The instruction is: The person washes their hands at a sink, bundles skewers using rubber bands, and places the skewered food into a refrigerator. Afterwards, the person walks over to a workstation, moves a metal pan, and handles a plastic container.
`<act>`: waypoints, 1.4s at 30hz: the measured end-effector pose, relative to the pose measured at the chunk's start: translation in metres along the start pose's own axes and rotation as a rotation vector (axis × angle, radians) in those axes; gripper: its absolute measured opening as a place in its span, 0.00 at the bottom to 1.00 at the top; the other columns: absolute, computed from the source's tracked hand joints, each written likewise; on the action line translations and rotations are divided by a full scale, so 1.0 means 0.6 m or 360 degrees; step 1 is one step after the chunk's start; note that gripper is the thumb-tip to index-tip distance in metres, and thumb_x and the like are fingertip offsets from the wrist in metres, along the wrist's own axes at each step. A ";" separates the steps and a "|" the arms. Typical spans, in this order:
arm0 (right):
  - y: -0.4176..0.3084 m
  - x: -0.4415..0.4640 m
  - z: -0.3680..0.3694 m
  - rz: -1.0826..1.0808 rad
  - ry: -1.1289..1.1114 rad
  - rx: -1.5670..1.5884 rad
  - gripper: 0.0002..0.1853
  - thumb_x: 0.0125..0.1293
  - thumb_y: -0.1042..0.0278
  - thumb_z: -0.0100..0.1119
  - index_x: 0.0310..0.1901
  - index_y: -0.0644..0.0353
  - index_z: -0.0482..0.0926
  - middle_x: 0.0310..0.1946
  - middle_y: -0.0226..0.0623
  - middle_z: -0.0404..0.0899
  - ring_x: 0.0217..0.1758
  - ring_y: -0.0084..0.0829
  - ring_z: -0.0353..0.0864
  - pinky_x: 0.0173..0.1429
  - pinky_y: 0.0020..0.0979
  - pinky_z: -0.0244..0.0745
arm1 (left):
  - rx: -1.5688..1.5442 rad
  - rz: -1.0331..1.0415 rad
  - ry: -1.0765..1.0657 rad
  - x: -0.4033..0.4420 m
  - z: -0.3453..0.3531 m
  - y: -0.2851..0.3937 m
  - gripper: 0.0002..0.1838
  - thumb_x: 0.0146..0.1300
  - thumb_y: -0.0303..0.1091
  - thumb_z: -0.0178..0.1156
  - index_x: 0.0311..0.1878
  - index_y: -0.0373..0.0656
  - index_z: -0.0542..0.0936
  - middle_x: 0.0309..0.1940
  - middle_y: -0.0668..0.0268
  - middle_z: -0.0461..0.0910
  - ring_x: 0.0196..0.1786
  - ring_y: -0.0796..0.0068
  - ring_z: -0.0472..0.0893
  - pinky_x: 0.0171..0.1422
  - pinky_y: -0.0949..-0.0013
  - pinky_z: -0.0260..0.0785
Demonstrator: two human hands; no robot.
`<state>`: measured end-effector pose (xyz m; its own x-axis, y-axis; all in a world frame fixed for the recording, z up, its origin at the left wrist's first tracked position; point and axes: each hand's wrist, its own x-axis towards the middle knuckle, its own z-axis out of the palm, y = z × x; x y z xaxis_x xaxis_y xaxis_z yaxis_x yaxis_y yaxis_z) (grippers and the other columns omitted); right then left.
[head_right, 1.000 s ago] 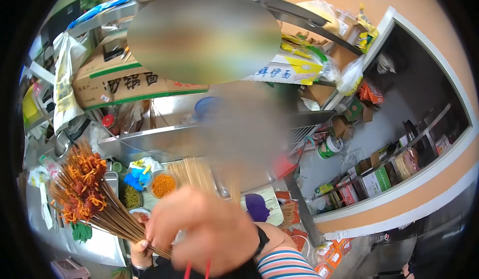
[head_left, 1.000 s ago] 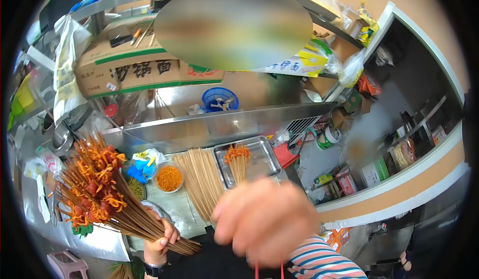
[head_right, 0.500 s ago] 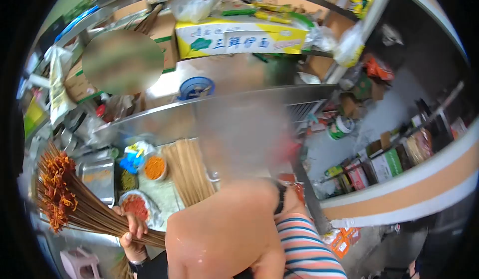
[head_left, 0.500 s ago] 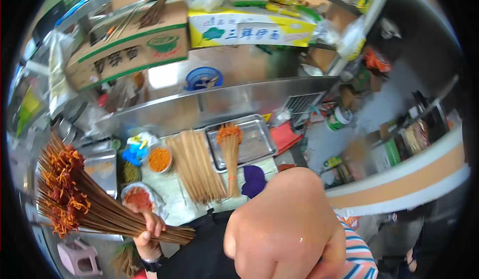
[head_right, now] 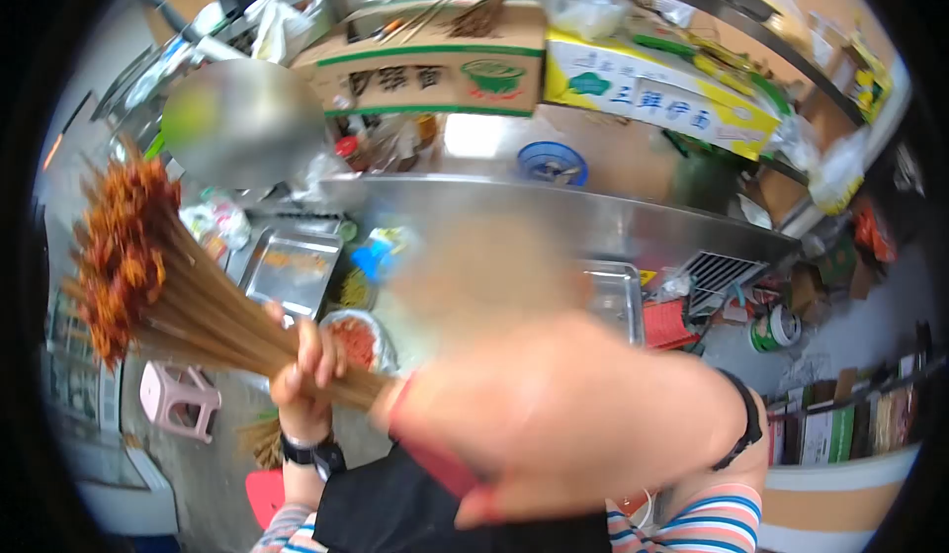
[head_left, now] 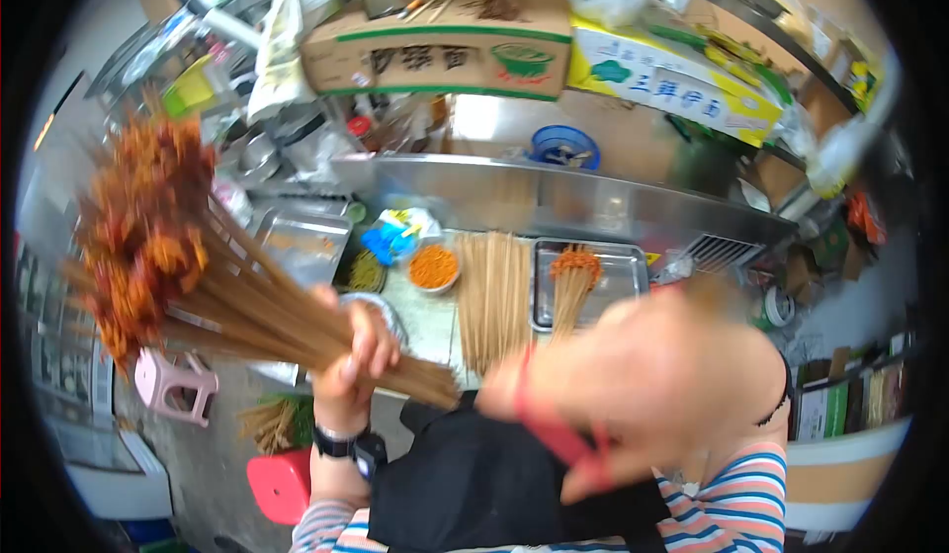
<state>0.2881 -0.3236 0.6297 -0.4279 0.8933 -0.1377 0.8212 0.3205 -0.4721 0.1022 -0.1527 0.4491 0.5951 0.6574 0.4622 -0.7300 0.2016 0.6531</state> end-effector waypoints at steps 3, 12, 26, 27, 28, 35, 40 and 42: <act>0.088 -0.002 0.043 0.0114 0.0360 -0.0133 0.50 0.48 0.47 0.71 0.67 0.65 0.57 0.59 0.47 0.70 0.58 0.46 0.74 0.60 0.40 0.68 | -0.0099 0.0193 0.0002 0.056 0.005 0.013 0.30 0.55 0.34 0.64 0.57 0.50 0.59 0.24 0.74 0.63 0.22 0.82 0.67 0.32 0.72 0.65; 0.115 0.141 0.129 0.0514 0.0528 -0.0371 0.42 0.46 0.53 0.73 0.57 0.70 0.64 0.52 0.49 0.71 0.57 0.48 0.72 0.59 0.42 0.66 | -0.0178 0.0371 0.0128 0.132 0.003 -0.006 0.27 0.59 0.32 0.58 0.60 0.49 0.59 0.28 0.71 0.65 0.28 0.82 0.68 0.39 0.71 0.66; 0.151 0.217 0.158 0.0426 0.0934 -0.0012 0.31 0.46 0.62 0.71 0.48 0.65 0.66 0.40 0.49 0.74 0.41 0.53 0.76 0.43 0.43 0.74 | -0.0735 0.0291 0.0483 0.173 -0.067 -0.013 0.17 0.59 0.28 0.56 0.53 0.46 0.71 0.30 0.70 0.68 0.31 0.79 0.70 0.43 0.68 0.69; 0.149 0.217 0.160 0.0441 0.0945 -0.0030 0.31 0.46 0.62 0.71 0.49 0.64 0.66 0.39 0.49 0.74 0.42 0.54 0.76 0.43 0.44 0.74 | -0.0744 0.0284 0.0494 0.173 -0.071 -0.014 0.17 0.59 0.28 0.56 0.53 0.46 0.71 0.30 0.70 0.68 0.31 0.79 0.70 0.43 0.68 0.69; 0.147 0.217 0.163 0.0461 0.0958 -0.0047 0.31 0.46 0.63 0.71 0.49 0.64 0.66 0.39 0.50 0.74 0.42 0.54 0.76 0.43 0.44 0.73 | -0.0781 0.0256 0.0516 0.174 -0.075 -0.015 0.17 0.59 0.28 0.56 0.53 0.46 0.71 0.30 0.70 0.68 0.31 0.79 0.70 0.43 0.69 0.69; 0.158 0.248 0.214 0.0455 0.1494 0.0387 0.26 0.50 0.73 0.70 0.49 0.64 0.69 0.43 0.38 0.78 0.47 0.29 0.80 0.52 0.30 0.74 | -0.1072 0.0217 0.0503 0.197 -0.095 -0.015 0.13 0.58 0.28 0.57 0.48 0.43 0.73 0.30 0.71 0.69 0.32 0.80 0.72 0.43 0.70 0.70; 0.171 0.267 0.265 0.0319 0.1842 0.1029 0.28 0.51 0.79 0.69 0.54 0.65 0.70 0.50 0.36 0.78 0.52 0.23 0.77 0.57 0.27 0.72 | -0.1737 -0.0046 0.0480 0.197 -0.117 -0.043 0.10 0.57 0.26 0.58 0.43 0.41 0.73 0.28 0.73 0.70 0.30 0.81 0.72 0.41 0.72 0.71; 0.175 0.275 0.260 0.0119 0.1836 0.0436 0.26 0.55 0.77 0.67 0.56 0.65 0.71 0.52 0.38 0.77 0.54 0.27 0.77 0.58 0.29 0.72 | -0.1917 -0.0201 0.0521 0.185 -0.109 -0.055 0.09 0.57 0.26 0.57 0.42 0.42 0.73 0.28 0.73 0.71 0.30 0.81 0.73 0.41 0.72 0.71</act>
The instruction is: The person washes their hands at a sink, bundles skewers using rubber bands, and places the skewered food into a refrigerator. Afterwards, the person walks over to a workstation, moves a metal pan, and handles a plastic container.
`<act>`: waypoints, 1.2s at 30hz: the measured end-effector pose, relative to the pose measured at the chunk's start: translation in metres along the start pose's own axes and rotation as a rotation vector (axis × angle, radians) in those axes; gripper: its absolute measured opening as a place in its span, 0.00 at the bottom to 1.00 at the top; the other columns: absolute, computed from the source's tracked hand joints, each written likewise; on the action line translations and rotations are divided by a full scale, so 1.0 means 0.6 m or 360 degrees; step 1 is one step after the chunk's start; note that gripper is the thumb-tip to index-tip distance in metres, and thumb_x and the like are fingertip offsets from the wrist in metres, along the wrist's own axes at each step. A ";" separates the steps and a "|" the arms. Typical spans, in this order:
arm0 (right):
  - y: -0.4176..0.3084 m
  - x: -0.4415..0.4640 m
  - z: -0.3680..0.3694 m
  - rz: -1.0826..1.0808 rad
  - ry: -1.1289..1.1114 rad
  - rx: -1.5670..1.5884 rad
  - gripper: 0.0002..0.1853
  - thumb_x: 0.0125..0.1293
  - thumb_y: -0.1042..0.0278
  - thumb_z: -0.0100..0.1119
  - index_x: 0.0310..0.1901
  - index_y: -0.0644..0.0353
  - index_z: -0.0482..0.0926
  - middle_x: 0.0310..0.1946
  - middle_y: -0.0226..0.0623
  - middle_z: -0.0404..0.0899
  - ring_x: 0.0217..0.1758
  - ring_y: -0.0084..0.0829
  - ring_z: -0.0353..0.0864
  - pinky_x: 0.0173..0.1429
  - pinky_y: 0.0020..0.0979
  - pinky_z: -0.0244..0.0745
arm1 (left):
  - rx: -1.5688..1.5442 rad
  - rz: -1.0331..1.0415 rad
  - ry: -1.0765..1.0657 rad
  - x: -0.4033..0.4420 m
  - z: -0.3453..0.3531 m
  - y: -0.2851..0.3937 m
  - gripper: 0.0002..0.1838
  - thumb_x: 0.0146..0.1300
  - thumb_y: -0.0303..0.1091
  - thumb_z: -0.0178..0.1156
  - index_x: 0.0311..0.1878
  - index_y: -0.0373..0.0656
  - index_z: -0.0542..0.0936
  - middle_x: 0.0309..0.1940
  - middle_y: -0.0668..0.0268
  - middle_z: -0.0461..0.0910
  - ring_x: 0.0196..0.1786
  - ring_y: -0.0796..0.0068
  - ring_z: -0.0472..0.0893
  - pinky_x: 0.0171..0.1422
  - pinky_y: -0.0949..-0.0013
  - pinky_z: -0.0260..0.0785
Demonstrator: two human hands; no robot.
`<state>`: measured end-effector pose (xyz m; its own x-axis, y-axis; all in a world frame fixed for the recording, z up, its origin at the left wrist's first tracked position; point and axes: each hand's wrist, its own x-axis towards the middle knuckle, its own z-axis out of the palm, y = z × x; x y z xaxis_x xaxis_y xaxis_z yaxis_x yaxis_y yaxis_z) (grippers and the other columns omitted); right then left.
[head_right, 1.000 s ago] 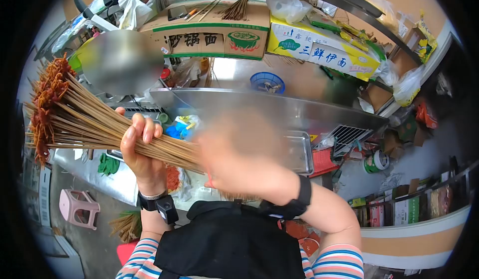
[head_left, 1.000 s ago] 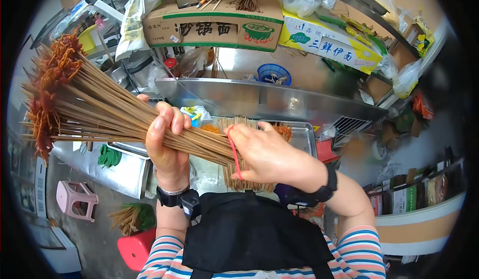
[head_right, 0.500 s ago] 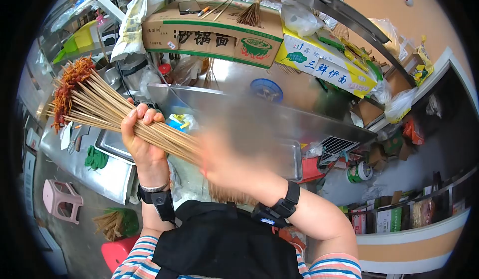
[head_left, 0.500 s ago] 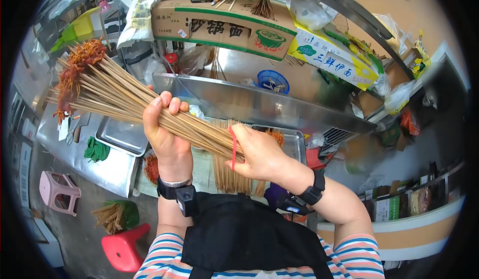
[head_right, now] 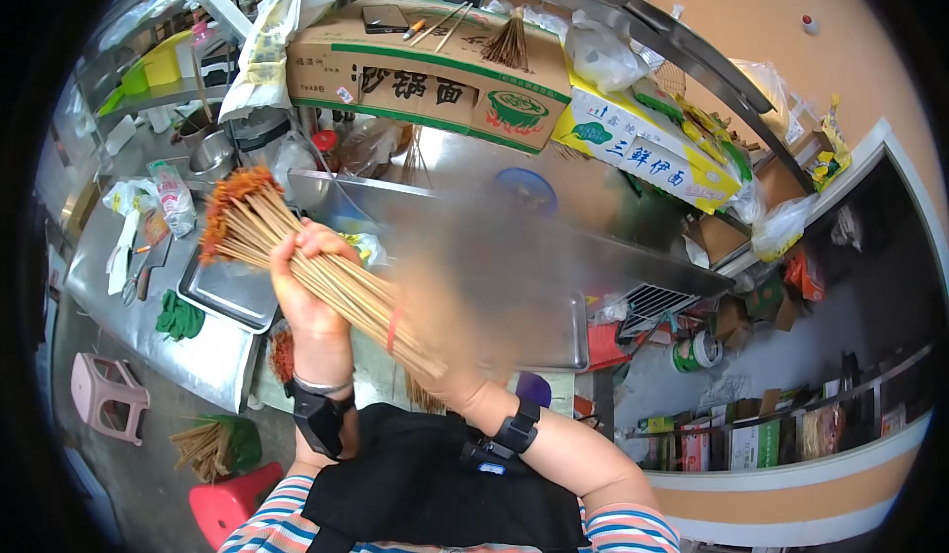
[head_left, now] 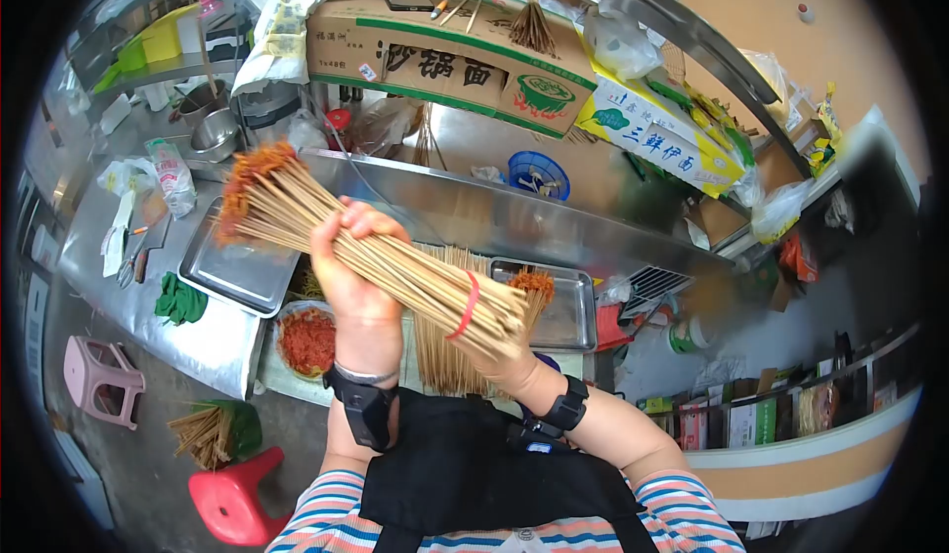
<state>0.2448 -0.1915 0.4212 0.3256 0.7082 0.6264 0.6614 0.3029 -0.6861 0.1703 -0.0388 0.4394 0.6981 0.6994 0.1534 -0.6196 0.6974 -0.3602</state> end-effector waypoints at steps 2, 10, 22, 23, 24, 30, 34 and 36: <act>-0.008 0.022 -0.016 0.0365 -0.0095 0.0434 0.24 0.57 0.75 0.66 0.56 0.65 0.72 0.52 0.39 0.78 0.54 0.29 0.77 0.58 0.29 0.72 | -0.0050 -0.0067 0.0058 -0.009 -0.006 -0.010 0.09 0.57 0.26 0.57 0.42 0.42 0.72 0.29 0.73 0.71 0.30 0.81 0.73 0.41 0.72 0.71; 0.010 0.112 -0.058 -0.0302 -0.0574 -0.0544 0.31 0.59 0.70 0.57 0.66 0.59 0.63 0.61 0.41 0.71 0.61 0.36 0.73 0.67 0.44 0.58 | 0.0354 -0.0353 0.0312 -0.052 -0.046 -0.046 0.11 0.61 0.31 0.55 0.47 0.44 0.69 0.28 0.72 0.68 0.29 0.79 0.70 0.39 0.68 0.70; 0.010 0.081 -0.080 -0.0201 -0.0690 -0.1189 0.04 0.53 0.71 0.57 0.32 0.57 0.76 0.25 0.37 0.78 0.28 0.42 0.79 0.27 0.40 0.73 | 0.2245 0.0009 0.0105 -0.047 -0.081 -0.009 0.18 0.54 0.21 0.61 0.49 0.37 0.70 0.33 0.64 0.78 0.31 0.77 0.78 0.33 0.73 0.73; 0.005 0.075 -0.080 -0.0172 -0.0691 -0.1179 0.04 0.53 0.71 0.57 0.32 0.57 0.76 0.25 0.37 0.78 0.28 0.42 0.79 0.27 0.40 0.73 | 0.2505 0.0039 -0.0023 -0.054 -0.082 -0.007 0.18 0.54 0.22 0.62 0.48 0.37 0.71 0.33 0.65 0.78 0.32 0.78 0.78 0.35 0.73 0.73; -0.004 0.074 -0.082 -0.0157 -0.0777 -0.1169 0.03 0.53 0.70 0.58 0.29 0.58 0.75 0.23 0.37 0.77 0.27 0.42 0.79 0.28 0.40 0.73 | 0.2591 0.0001 -0.0041 -0.054 -0.089 -0.004 0.19 0.51 0.23 0.64 0.48 0.37 0.72 0.35 0.66 0.79 0.35 0.79 0.78 0.41 0.73 0.73; -0.030 0.054 -0.099 0.0326 -0.1085 -0.0988 0.07 0.58 0.67 0.56 0.27 0.59 0.79 0.20 0.39 0.79 0.24 0.39 0.81 0.29 0.36 0.75 | 0.2731 -0.0038 -0.0187 -0.056 -0.102 -0.020 0.20 0.49 0.22 0.63 0.47 0.37 0.71 0.36 0.68 0.78 0.39 0.79 0.77 0.46 0.71 0.72; 0.022 0.028 -0.110 0.1361 -0.1394 -0.0400 0.11 0.62 0.64 0.58 0.31 0.63 0.83 0.23 0.37 0.83 0.25 0.25 0.83 0.30 0.29 0.75 | 0.2479 -0.0278 -0.0110 -0.062 -0.080 -0.041 0.21 0.47 0.22 0.63 0.46 0.38 0.71 0.34 0.68 0.77 0.37 0.81 0.77 0.42 0.73 0.72; 0.072 -0.008 -0.100 0.1824 -0.1597 -0.0164 0.11 0.61 0.63 0.61 0.31 0.63 0.83 0.24 0.37 0.83 0.26 0.24 0.83 0.30 0.28 0.75 | 0.2486 -0.0309 -0.0181 -0.062 -0.084 -0.058 0.21 0.47 0.21 0.63 0.46 0.38 0.71 0.34 0.69 0.77 0.36 0.82 0.76 0.40 0.74 0.72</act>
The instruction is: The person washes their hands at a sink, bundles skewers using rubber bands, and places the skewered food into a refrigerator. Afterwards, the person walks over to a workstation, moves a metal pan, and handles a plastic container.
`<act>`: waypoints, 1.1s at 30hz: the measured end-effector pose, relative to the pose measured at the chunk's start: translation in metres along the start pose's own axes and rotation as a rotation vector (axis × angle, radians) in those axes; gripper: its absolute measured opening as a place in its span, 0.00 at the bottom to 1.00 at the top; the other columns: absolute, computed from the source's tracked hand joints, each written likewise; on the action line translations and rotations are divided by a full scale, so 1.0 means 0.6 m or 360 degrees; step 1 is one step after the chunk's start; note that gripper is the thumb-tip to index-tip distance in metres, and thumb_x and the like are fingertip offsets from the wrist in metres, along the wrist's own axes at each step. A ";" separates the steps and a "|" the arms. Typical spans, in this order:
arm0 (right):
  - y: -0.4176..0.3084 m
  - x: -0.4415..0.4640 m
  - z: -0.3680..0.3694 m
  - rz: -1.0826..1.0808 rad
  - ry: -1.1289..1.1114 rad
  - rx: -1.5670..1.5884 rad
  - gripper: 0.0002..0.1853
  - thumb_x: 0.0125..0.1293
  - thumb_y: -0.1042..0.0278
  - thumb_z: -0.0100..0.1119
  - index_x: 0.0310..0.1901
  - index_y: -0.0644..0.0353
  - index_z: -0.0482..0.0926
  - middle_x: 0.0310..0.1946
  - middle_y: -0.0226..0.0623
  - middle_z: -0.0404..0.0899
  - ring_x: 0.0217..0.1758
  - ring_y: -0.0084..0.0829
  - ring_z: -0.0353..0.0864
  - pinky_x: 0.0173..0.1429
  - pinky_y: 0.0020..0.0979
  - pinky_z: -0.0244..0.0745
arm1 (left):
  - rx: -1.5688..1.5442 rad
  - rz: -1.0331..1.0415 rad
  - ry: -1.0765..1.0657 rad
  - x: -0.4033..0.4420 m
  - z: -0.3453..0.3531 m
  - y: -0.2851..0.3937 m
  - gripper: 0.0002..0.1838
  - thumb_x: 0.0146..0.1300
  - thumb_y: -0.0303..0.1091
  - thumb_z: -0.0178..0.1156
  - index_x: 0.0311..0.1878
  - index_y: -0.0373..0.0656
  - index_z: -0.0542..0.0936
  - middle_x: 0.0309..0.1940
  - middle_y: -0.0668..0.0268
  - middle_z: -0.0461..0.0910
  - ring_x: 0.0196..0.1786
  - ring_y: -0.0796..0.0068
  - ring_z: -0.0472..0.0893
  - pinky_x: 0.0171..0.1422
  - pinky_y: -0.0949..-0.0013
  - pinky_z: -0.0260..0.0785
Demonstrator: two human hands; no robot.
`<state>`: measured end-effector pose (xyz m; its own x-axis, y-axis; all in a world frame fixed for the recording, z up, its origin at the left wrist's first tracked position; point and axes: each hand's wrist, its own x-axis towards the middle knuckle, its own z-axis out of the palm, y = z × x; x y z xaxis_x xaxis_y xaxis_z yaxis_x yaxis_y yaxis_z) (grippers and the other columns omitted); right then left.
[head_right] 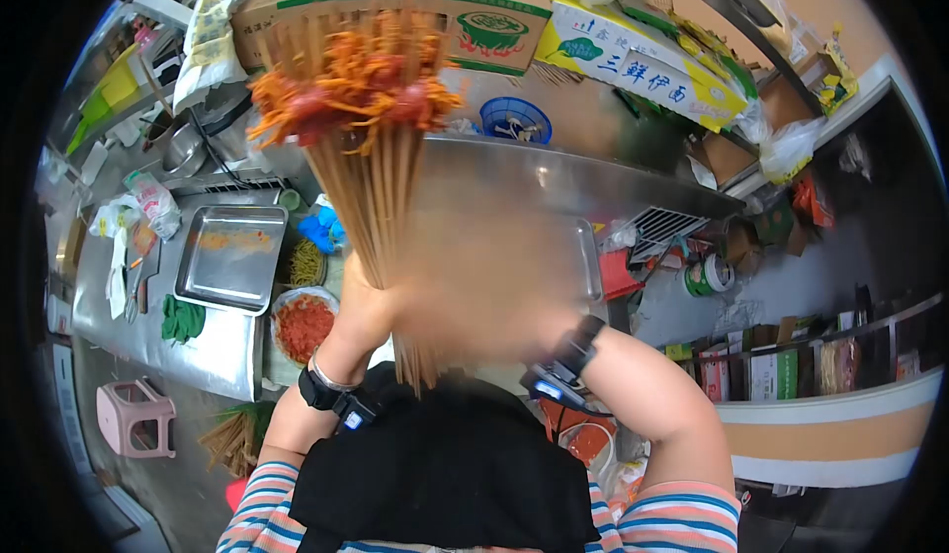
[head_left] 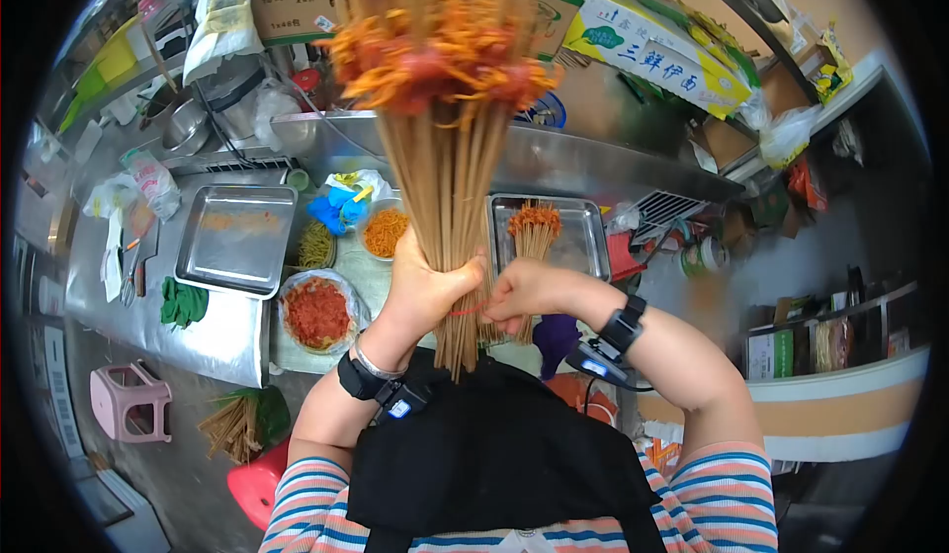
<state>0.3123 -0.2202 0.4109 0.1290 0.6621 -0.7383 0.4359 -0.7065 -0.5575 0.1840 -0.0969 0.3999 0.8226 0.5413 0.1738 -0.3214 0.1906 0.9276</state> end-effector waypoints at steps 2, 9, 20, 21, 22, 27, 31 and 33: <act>0.013 0.037 0.013 -0.0074 -0.0006 -0.0068 0.11 0.60 0.63 0.62 0.32 0.63 0.82 0.25 0.37 0.83 0.28 0.25 0.83 0.32 0.28 0.75 | 0.0103 -0.0030 -0.0138 -0.003 0.011 -0.004 0.22 0.46 0.20 0.62 0.48 0.36 0.71 0.35 0.68 0.77 0.37 0.81 0.77 0.39 0.74 0.72; -0.019 0.019 0.028 -0.0607 0.0469 -0.0863 0.12 0.58 0.61 0.65 0.36 0.61 0.82 0.30 0.36 0.84 0.34 0.27 0.84 0.38 0.30 0.76 | 0.0746 0.0364 -0.0473 -0.004 0.015 -0.042 0.30 0.45 0.21 0.62 0.56 0.33 0.69 0.44 0.60 0.79 0.46 0.78 0.78 0.51 0.73 0.72; 0.028 -0.006 0.080 -0.0263 -0.0062 -0.0754 0.15 0.59 0.62 0.63 0.44 0.61 0.80 0.34 0.35 0.84 0.42 0.32 0.83 0.46 0.32 0.75 | -0.0558 -0.0536 0.0038 -0.039 -0.006 -0.067 0.14 0.52 0.21 0.60 0.42 0.37 0.71 0.26 0.66 0.75 0.25 0.76 0.77 0.31 0.72 0.71; 0.028 -0.006 0.080 -0.0263 -0.0066 -0.0752 0.15 0.59 0.62 0.63 0.44 0.61 0.80 0.34 0.35 0.84 0.42 0.32 0.83 0.46 0.32 0.75 | -0.0595 -0.0606 0.0035 -0.046 -0.008 -0.068 0.13 0.53 0.22 0.60 0.43 0.37 0.71 0.26 0.66 0.75 0.25 0.75 0.76 0.31 0.72 0.71; 0.029 -0.007 0.079 -0.0205 -0.0114 -0.0622 0.14 0.60 0.62 0.62 0.43 0.63 0.81 0.33 0.36 0.85 0.39 0.30 0.84 0.45 0.31 0.75 | -0.0632 -0.0674 0.0028 -0.048 -0.009 -0.068 0.13 0.54 0.23 0.61 0.43 0.37 0.71 0.26 0.66 0.75 0.25 0.75 0.76 0.32 0.72 0.71; 0.016 -0.010 0.054 0.0168 -0.0477 0.0014 0.13 0.63 0.62 0.60 0.37 0.66 0.81 0.27 0.35 0.85 0.31 0.24 0.84 0.41 0.27 0.75 | -0.0414 -0.0572 -0.0205 -0.059 -0.016 -0.055 0.13 0.55 0.23 0.62 0.42 0.37 0.71 0.27 0.67 0.75 0.26 0.76 0.77 0.33 0.72 0.72; 0.024 -0.001 0.054 0.0290 -0.0609 -0.0187 0.12 0.62 0.62 0.62 0.32 0.65 0.82 0.25 0.36 0.84 0.30 0.23 0.85 0.38 0.25 0.76 | -0.0107 -0.0341 -0.0281 -0.058 -0.011 -0.051 0.13 0.54 0.22 0.63 0.42 0.38 0.72 0.28 0.67 0.76 0.27 0.77 0.77 0.33 0.73 0.72; 0.029 0.001 0.062 0.0362 -0.0627 -0.0253 0.13 0.62 0.62 0.63 0.31 0.65 0.82 0.25 0.36 0.84 0.30 0.24 0.85 0.38 0.24 0.76 | -0.0211 -0.0460 -0.0251 -0.059 -0.011 -0.052 0.13 0.54 0.21 0.63 0.42 0.38 0.71 0.28 0.67 0.76 0.27 0.77 0.77 0.33 0.73 0.72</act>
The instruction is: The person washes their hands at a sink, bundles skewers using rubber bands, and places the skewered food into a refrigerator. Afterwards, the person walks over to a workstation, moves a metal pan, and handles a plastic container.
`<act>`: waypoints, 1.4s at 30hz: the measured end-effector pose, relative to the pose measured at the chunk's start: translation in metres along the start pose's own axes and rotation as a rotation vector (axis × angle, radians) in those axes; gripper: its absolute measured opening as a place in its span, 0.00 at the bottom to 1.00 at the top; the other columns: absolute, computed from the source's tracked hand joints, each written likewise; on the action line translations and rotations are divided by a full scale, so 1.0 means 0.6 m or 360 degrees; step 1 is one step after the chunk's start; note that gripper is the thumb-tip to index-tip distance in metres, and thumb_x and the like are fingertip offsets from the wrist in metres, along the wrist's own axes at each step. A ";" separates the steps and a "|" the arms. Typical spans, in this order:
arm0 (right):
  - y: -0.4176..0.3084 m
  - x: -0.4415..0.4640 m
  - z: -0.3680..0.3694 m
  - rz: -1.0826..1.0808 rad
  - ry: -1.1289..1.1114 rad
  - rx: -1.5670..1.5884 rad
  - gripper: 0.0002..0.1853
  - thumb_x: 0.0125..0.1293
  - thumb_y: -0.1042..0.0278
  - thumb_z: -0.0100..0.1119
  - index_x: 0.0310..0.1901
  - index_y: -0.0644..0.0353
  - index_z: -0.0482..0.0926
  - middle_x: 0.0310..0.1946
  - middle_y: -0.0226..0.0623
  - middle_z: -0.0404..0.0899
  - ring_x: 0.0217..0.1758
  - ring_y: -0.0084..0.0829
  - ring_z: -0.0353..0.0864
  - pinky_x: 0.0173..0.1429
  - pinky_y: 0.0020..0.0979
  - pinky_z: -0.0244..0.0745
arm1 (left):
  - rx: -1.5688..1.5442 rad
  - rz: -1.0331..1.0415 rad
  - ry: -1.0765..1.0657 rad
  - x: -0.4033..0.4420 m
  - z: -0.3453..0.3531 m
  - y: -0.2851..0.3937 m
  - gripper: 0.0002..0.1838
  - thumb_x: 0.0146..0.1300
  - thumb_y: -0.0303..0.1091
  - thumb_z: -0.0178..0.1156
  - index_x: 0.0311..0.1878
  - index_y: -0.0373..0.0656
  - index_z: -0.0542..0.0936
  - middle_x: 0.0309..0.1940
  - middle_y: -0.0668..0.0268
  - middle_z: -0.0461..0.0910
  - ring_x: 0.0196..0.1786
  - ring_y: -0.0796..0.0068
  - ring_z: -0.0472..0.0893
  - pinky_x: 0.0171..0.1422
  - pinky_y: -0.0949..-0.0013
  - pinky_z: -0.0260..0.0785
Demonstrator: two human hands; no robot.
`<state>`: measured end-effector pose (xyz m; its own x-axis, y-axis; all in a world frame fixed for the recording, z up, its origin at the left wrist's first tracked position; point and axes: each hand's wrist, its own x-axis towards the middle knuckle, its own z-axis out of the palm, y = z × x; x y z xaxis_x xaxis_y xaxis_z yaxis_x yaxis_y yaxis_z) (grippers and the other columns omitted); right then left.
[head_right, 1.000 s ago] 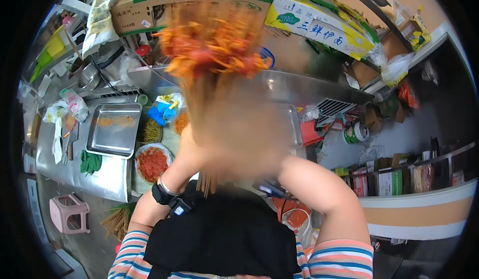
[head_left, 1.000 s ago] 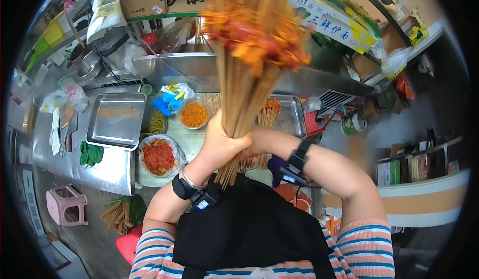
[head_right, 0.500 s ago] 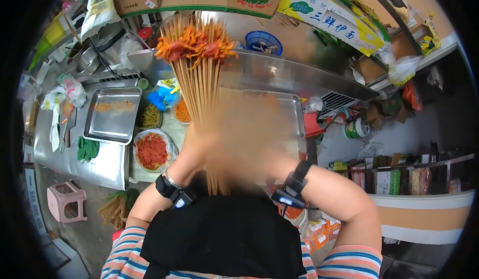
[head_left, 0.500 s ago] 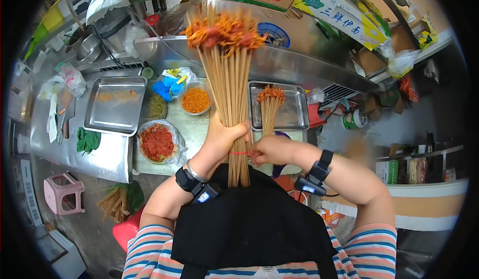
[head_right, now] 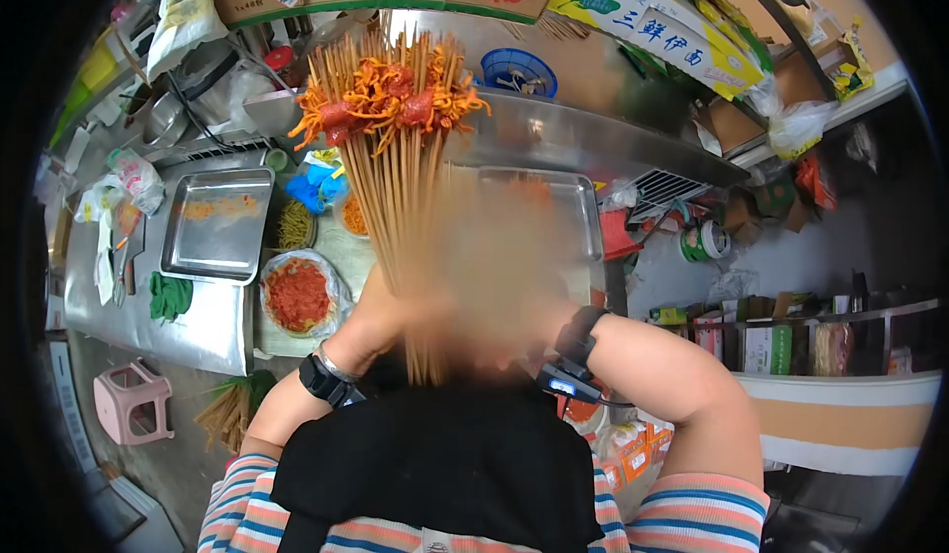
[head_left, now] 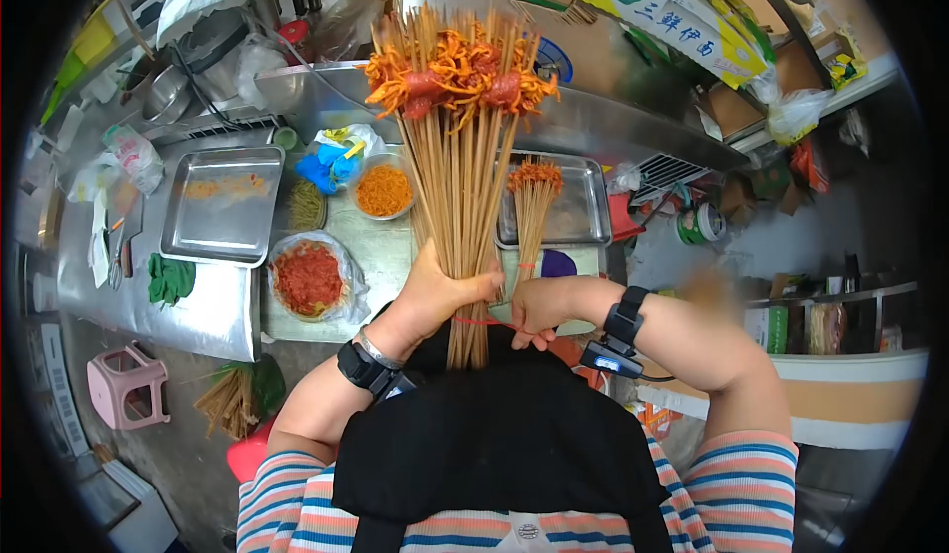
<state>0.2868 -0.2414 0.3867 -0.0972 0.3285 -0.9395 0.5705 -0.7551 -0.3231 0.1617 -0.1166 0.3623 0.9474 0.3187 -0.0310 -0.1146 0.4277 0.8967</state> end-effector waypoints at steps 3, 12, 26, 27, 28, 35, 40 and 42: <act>0.000 0.002 0.015 -0.0202 0.0027 0.0127 0.15 0.62 0.60 0.64 0.36 0.68 0.82 0.30 0.38 0.84 0.33 0.26 0.85 0.39 0.24 0.77 | -0.0164 -0.0042 0.0095 0.009 -0.005 -0.001 0.14 0.54 0.20 0.62 0.42 0.38 0.71 0.28 0.67 0.76 0.27 0.77 0.77 0.32 0.74 0.72; -0.007 -0.008 0.020 -0.0771 0.0432 -0.0320 0.12 0.63 0.68 0.59 0.43 0.67 0.80 0.34 0.40 0.84 0.34 0.27 0.84 0.40 0.26 0.77 | 0.0151 0.0317 0.0197 0.013 0.014 0.025 0.16 0.54 0.22 0.63 0.45 0.38 0.69 0.29 0.67 0.76 0.27 0.79 0.77 0.30 0.74 0.72; 0.098 -0.081 0.001 -0.1001 0.2061 0.1776 0.13 0.63 0.71 0.58 0.50 0.58 0.74 0.39 0.36 0.81 0.42 0.25 0.81 0.43 0.29 0.78 | -0.0553 0.0066 0.0193 0.036 -0.034 0.045 0.12 0.56 0.25 0.57 0.43 0.36 0.70 0.25 0.65 0.72 0.24 0.76 0.74 0.29 0.71 0.73; 0.101 -0.069 0.007 -0.0817 0.1887 0.1500 0.16 0.62 0.71 0.59 0.52 0.59 0.73 0.41 0.37 0.81 0.42 0.25 0.80 0.44 0.29 0.78 | -0.0568 0.0024 0.0210 0.038 -0.039 0.042 0.11 0.56 0.26 0.58 0.42 0.35 0.70 0.25 0.64 0.72 0.24 0.76 0.74 0.29 0.70 0.73; 0.096 -0.051 0.020 -0.0634 0.1741 0.1252 0.18 0.62 0.71 0.59 0.54 0.59 0.72 0.43 0.37 0.80 0.42 0.26 0.80 0.46 0.30 0.78 | -0.0558 0.0009 0.0183 0.042 -0.039 0.044 0.11 0.56 0.26 0.58 0.42 0.35 0.70 0.25 0.64 0.72 0.24 0.76 0.74 0.29 0.70 0.73; -0.028 0.064 0.061 -0.1586 0.1099 0.1403 0.34 0.55 0.68 0.69 0.60 0.63 0.61 0.33 0.35 0.76 0.28 0.22 0.77 0.32 0.26 0.73 | -0.0447 0.0145 0.0336 0.072 0.009 0.023 0.23 0.57 0.27 0.58 0.55 0.38 0.65 0.33 0.63 0.73 0.29 0.75 0.72 0.37 0.68 0.70; 0.026 0.031 0.095 -0.1538 0.1101 0.1560 0.29 0.53 0.71 0.65 0.56 0.65 0.66 0.31 0.35 0.76 0.24 0.21 0.75 0.28 0.26 0.72 | -0.0699 0.0028 -0.0306 0.079 0.054 -0.006 0.34 0.54 0.31 0.60 0.64 0.46 0.60 0.26 0.73 0.60 0.27 0.83 0.62 0.36 0.76 0.61; 0.048 0.059 0.116 -0.1743 0.1266 0.1700 0.25 0.52 0.71 0.63 0.53 0.66 0.67 0.29 0.35 0.75 0.23 0.23 0.74 0.27 0.27 0.70 | -0.0812 -0.0095 -0.0471 0.097 0.076 -0.027 0.34 0.50 0.28 0.62 0.62 0.46 0.60 0.24 0.74 0.61 0.24 0.83 0.63 0.33 0.76 0.63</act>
<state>0.2430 -0.2909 0.3363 0.5435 0.8363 -0.0719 -0.2643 0.0891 -0.9603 0.2320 -0.1437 0.3663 0.9913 0.0636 0.1153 -0.1184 0.8135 0.5694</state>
